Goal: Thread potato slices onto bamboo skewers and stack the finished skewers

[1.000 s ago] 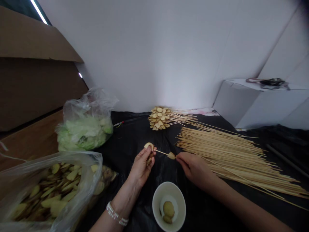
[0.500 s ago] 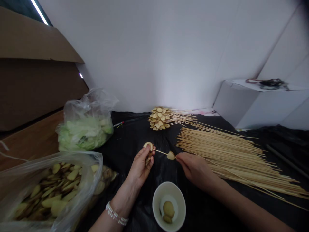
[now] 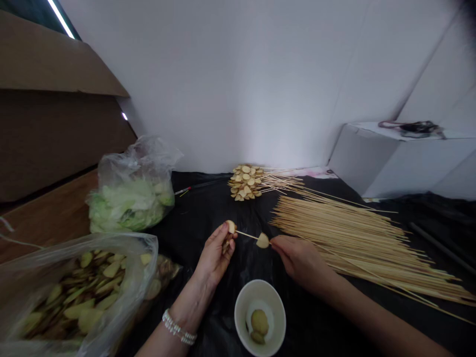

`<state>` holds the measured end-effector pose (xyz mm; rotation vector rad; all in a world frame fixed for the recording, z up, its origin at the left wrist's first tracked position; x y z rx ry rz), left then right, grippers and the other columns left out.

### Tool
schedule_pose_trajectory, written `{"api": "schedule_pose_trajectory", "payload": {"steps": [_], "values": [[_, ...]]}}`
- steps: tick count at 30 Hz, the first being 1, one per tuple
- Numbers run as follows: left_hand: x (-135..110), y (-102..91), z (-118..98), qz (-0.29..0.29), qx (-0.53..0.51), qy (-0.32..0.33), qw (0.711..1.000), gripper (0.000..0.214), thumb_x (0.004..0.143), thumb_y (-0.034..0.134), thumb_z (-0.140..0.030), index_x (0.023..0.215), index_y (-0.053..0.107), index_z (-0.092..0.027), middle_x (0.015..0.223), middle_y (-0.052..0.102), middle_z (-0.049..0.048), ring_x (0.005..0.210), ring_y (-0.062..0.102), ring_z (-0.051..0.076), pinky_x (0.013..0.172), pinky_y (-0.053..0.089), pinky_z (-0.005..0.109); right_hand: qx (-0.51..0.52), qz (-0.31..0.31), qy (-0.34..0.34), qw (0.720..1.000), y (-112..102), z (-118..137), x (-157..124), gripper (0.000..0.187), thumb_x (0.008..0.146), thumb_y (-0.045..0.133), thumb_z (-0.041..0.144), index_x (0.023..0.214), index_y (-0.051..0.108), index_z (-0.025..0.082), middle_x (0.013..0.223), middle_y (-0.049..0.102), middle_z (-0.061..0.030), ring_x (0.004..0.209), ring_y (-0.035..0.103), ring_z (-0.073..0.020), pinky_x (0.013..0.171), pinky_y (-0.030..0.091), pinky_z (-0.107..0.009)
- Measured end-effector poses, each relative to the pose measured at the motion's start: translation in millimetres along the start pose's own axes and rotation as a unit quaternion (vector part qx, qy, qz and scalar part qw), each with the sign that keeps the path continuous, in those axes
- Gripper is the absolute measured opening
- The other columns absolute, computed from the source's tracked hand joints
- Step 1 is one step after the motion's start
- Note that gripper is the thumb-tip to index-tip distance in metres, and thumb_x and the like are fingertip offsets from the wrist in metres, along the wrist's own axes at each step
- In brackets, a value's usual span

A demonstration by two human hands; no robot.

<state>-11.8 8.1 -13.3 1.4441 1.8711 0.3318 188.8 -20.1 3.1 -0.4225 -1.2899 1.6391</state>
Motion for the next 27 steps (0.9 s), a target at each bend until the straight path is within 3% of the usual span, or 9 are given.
{"api": "schedule_pose_trajectory", "payload": {"steps": [21,27], "values": [[-2.3,3.3,3.5,0.0,0.016,0.016,1.0,0.007,0.082,0.059,-0.013,0.087,0.064,-0.012,0.081,0.068,0.0055,0.057,0.062,0.007,0.046,0.05,0.012,0.024,-0.03,0.016,0.999,2.6,3.3,-1.7,0.025,0.092,0.034,0.018,0.08,0.056,0.018,0.076,0.061,-0.0055,0.074,0.057,-0.0159,0.068,0.039,-0.026],[-3.6,3.2,3.1,0.005,0.026,0.017,1.0,0.009,0.08,0.063,-0.015,0.088,0.064,-0.012,0.082,0.069,0.0058,0.057,0.062,0.007,0.046,0.049,0.012,0.05,0.004,0.029,0.998,0.9,5.5,-0.9,0.025,0.092,0.033,0.019,0.076,0.052,0.019,0.07,0.059,-0.002,0.063,0.053,-0.0134,0.06,0.035,-0.025]]}}
Point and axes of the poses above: each hand's wrist, its own x-axis towards the middle knuckle, its own y-axis out of the palm, z = x × y, the point moved 3 cm from there along x, towards the middle knuckle
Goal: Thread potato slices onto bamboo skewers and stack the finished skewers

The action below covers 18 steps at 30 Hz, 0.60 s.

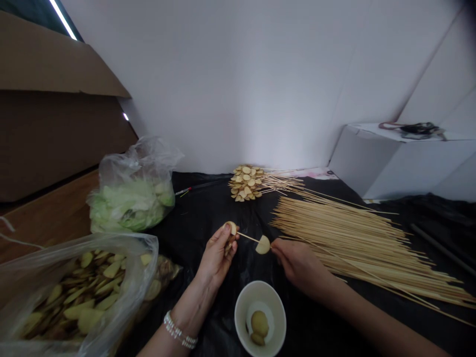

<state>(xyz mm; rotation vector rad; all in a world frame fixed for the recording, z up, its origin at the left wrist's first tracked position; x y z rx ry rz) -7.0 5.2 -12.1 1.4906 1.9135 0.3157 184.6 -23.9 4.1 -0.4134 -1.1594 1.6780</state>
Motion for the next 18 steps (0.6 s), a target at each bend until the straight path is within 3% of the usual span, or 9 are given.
{"api": "schedule_pose_trajectory", "payload": {"steps": [8,18], "values": [[-1.1,0.6,3.1,0.004,-0.001,-0.009,1.0,0.008,0.081,0.061,-0.014,0.088,0.065,-0.013,0.083,0.069,0.0058,0.058,0.062,0.007,0.046,0.05,0.013,0.001,-0.038,-0.006,0.999,-2.0,-2.6,0.2,0.023,0.091,0.036,0.02,0.078,0.054,0.019,0.074,0.06,-0.0036,0.071,0.056,-0.0149,0.064,0.036,-0.025],[-3.4,0.3,2.1,-0.001,0.003,-0.007,1.0,0.008,0.082,0.06,-0.014,0.087,0.065,-0.013,0.081,0.069,0.0055,0.057,0.062,0.007,0.046,0.05,0.012,0.047,0.031,0.017,0.998,-1.7,2.6,0.9,0.024,0.091,0.036,0.02,0.072,0.051,0.019,0.066,0.058,-0.0008,0.058,0.052,-0.0122,0.057,0.034,-0.023]]}}
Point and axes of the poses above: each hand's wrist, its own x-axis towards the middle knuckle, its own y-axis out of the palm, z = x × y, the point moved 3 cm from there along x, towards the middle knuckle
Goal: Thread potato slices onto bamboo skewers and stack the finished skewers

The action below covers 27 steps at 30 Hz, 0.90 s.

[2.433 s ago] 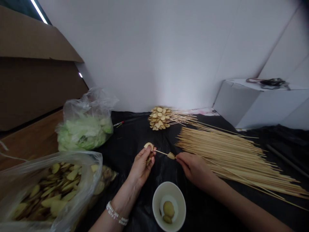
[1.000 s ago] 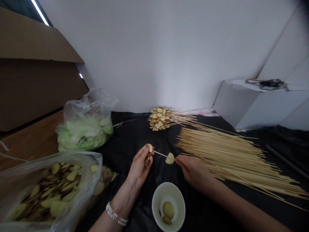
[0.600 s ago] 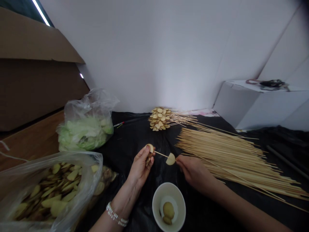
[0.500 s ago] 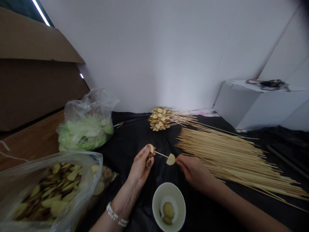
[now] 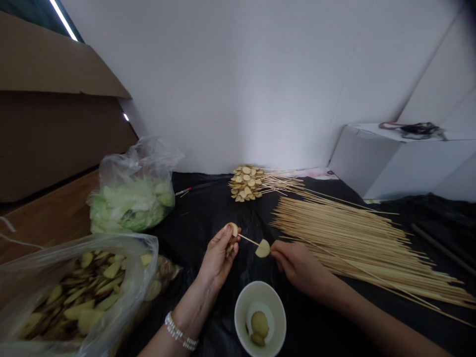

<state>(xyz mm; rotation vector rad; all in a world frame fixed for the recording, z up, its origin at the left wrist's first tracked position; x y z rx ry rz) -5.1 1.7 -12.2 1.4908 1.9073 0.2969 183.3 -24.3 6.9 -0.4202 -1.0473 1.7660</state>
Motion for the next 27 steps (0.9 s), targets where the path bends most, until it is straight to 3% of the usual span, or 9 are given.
{"api": "schedule_pose_trajectory", "payload": {"steps": [6,16,21,27], "values": [[-1,2.0,2,0.003,-0.003,-0.006,1.0,0.008,0.08,0.063,-0.015,0.087,0.066,-0.014,0.085,0.069,0.0056,0.058,0.063,0.007,0.045,0.05,0.012,-0.035,-0.077,-0.027,0.996,-3,-1,-2,0.023,0.091,0.036,0.02,0.079,0.056,0.019,0.074,0.061,-0.0036,0.07,0.056,-0.0149,0.064,0.038,-0.025],[6,-4.3,-2,-0.003,-0.008,-0.018,1.0,0.006,0.078,0.064,-0.011,0.083,0.066,-0.012,0.068,0.065,0.0024,0.054,0.061,0.006,0.045,0.049,0.01,-0.052,-0.057,-0.011,0.997,-8,-6,1,0.022,0.093,0.039,0.024,0.086,0.059,0.02,0.076,0.063,-0.0011,0.071,0.058,-0.0143,0.065,0.038,-0.025],[7,-4.5,-8,-0.01,-0.005,0.008,1.0,0.007,0.081,0.059,-0.009,0.082,0.066,-0.01,0.068,0.065,0.0038,0.055,0.061,0.006,0.047,0.05,0.01,-0.045,-0.084,-0.028,0.995,-10,-11,1,0.014,0.09,0.044,0.021,0.087,0.058,0.02,0.079,0.062,-0.0017,0.074,0.057,-0.0142,0.068,0.039,-0.025],[7,-4.5,-9,-0.025,-0.004,0.016,1.0,0.006,0.081,0.059,-0.009,0.081,0.065,-0.011,0.066,0.065,0.0037,0.053,0.06,0.007,0.046,0.049,0.011,-0.1,-0.077,-0.036,0.991,-7,-7,-1,0.022,0.093,0.035,0.019,0.083,0.055,0.018,0.077,0.061,-0.0046,0.071,0.056,-0.0156,0.065,0.037,-0.027]]}}
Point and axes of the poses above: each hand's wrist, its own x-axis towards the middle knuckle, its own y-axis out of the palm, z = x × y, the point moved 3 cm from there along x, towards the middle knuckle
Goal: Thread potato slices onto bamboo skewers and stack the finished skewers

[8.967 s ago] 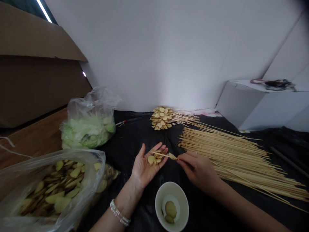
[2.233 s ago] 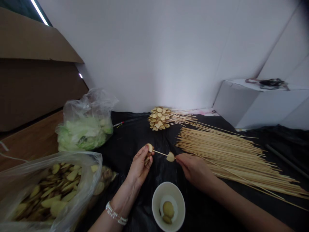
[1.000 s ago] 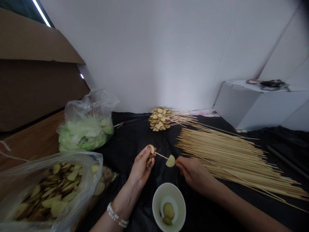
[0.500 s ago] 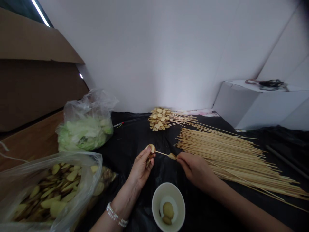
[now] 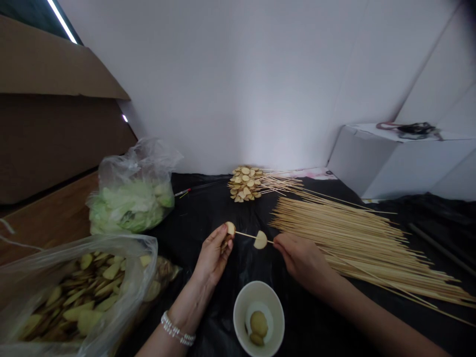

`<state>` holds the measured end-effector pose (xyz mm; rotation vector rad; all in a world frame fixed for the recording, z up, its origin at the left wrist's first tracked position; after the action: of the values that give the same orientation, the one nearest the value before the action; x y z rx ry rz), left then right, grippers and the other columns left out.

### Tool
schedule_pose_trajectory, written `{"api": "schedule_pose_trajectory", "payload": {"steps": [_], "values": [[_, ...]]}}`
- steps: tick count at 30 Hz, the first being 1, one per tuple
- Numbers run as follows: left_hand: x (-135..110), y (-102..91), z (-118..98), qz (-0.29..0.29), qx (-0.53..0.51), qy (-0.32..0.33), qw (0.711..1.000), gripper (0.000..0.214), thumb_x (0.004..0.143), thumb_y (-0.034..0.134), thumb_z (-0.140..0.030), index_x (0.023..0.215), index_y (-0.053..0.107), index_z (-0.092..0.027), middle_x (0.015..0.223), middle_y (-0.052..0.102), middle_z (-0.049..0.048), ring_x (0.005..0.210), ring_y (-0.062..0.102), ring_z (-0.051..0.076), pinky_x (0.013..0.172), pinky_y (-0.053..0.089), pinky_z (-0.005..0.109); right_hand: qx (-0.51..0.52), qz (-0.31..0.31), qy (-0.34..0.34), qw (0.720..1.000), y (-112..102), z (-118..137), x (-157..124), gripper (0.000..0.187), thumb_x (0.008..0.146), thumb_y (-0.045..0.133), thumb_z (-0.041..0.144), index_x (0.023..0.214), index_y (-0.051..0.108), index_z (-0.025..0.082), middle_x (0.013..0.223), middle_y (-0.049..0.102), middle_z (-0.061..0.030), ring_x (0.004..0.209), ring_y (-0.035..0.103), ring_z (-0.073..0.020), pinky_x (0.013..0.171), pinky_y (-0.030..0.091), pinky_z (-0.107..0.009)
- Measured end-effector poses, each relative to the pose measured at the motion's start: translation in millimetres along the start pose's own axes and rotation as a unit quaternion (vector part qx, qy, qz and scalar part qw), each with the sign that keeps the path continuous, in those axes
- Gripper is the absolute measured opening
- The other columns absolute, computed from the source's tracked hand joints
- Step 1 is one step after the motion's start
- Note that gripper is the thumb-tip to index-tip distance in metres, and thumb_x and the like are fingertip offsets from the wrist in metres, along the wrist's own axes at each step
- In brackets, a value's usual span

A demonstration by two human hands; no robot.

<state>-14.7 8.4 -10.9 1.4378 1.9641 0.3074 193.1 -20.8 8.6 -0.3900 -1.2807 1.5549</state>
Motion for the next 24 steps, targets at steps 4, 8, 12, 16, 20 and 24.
{"api": "schedule_pose_trajectory", "payload": {"steps": [4,8,12,16,20,24], "values": [[0.3,-0.3,0.7,0.002,0.006,0.012,1.0,0.005,0.08,0.06,-0.009,0.08,0.065,-0.011,0.065,0.065,0.0033,0.052,0.06,0.007,0.046,0.05,0.012,0.023,0.041,0.022,0.999,4.3,3.4,-1.1,0.024,0.093,0.035,0.02,0.079,0.054,0.019,0.071,0.06,-0.0024,0.066,0.056,-0.0143,0.06,0.034,-0.025],[-0.4,-0.5,1.7,-0.004,0.016,0.019,1.0,0.004,0.075,0.067,-0.011,0.079,0.067,-0.012,0.065,0.065,0.0029,0.053,0.06,0.007,0.047,0.05,0.012,0.039,0.031,0.028,0.998,5.2,4.3,-1.1,0.021,0.091,0.037,0.019,0.077,0.052,0.019,0.072,0.06,-0.0023,0.068,0.056,-0.0142,0.061,0.034,-0.025],[-2.4,0.6,4.4,0.003,0.024,0.013,1.0,0.005,0.073,0.069,-0.013,0.078,0.067,-0.012,0.063,0.065,0.0023,0.05,0.058,0.006,0.047,0.049,0.011,-0.006,-0.016,0.027,0.999,2.9,3.7,-1.7,0.017,0.088,0.041,0.017,0.076,0.051,0.02,0.073,0.06,-0.0019,0.067,0.054,-0.0146,0.061,0.032,-0.025],[-3.3,0.7,5.6,0.005,0.024,0.017,1.0,0.004,0.074,0.068,-0.012,0.078,0.068,-0.011,0.065,0.065,0.0027,0.05,0.058,0.005,0.048,0.05,0.012,-0.005,-0.006,0.037,0.999,2.9,2.8,-2.2,0.015,0.089,0.041,0.018,0.078,0.051,0.02,0.074,0.061,-0.0015,0.067,0.055,-0.0146,0.06,0.031,-0.025],[-2.3,0.5,5.3,0.007,0.02,0.016,1.0,0.005,0.073,0.069,-0.013,0.078,0.068,-0.012,0.065,0.066,0.0027,0.052,0.06,0.006,0.048,0.05,0.011,-0.002,0.038,0.039,0.999,4.8,4.4,-1.7,0.02,0.093,0.036,0.02,0.081,0.053,0.019,0.074,0.063,-0.0027,0.067,0.058,-0.0155,0.06,0.031,-0.026],[-2.2,0.6,5.9,0.002,0.019,0.007,1.0,0.005,0.073,0.069,-0.013,0.078,0.068,-0.012,0.065,0.065,0.0026,0.05,0.059,0.006,0.047,0.049,0.011,-0.001,0.061,0.044,0.997,5.8,5.8,-1.2,0.021,0.092,0.036,0.021,0.079,0.052,0.02,0.07,0.062,-0.0024,0.064,0.057,-0.0151,0.058,0.031,-0.026]]}}
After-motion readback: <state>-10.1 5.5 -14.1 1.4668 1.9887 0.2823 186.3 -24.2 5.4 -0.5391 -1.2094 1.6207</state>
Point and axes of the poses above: each hand's wrist, its own x-axis towards the middle knuckle, its own y-axis out of the palm, z = x × y, the point moved 3 cm from there along x, towards the middle knuckle
